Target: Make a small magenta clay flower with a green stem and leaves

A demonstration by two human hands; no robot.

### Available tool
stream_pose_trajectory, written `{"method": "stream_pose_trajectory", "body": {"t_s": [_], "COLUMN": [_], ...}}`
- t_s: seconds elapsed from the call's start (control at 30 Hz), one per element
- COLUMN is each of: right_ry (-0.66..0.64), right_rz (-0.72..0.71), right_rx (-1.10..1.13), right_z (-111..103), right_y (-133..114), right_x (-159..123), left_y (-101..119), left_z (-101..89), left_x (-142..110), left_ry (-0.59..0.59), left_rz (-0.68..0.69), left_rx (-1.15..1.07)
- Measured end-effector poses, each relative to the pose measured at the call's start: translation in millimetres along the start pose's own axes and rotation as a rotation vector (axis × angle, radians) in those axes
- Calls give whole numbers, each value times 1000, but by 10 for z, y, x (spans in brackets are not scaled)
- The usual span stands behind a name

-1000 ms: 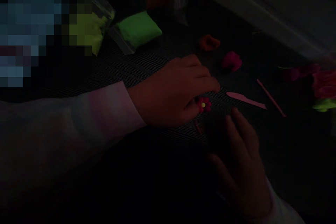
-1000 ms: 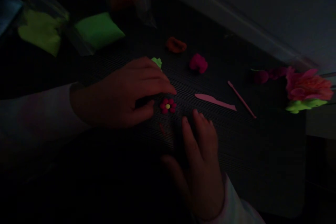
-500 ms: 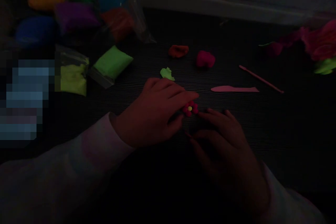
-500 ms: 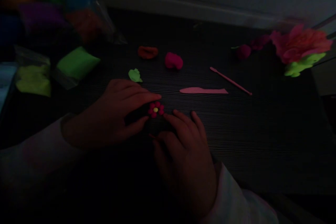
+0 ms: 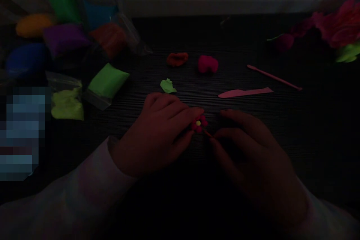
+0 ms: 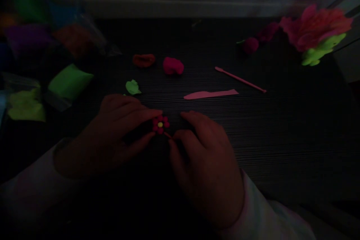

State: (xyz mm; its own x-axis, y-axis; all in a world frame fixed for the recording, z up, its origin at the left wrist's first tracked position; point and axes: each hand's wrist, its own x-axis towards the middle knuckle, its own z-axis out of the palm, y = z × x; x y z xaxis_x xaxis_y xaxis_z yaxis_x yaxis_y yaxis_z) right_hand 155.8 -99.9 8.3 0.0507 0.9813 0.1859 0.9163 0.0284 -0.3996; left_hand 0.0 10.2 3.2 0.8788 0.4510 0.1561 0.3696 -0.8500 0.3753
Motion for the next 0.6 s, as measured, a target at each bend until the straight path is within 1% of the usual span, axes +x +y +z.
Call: {"method": "stream_pose_trajectory", "body": {"t_s": [0.2,0.6], "right_ry": [-12,-18], "right_rz": [-29,9], "right_rx": [-35,-53], "right_z": [-3,8], "right_y": [19,-15], "right_x": [28,66], "left_y": [-3,-5], "left_z": [2,25], "left_x": [4,14], "left_ry": [-18,-26], "left_rz": [-2,3], "left_rx": [-29,-63]}}
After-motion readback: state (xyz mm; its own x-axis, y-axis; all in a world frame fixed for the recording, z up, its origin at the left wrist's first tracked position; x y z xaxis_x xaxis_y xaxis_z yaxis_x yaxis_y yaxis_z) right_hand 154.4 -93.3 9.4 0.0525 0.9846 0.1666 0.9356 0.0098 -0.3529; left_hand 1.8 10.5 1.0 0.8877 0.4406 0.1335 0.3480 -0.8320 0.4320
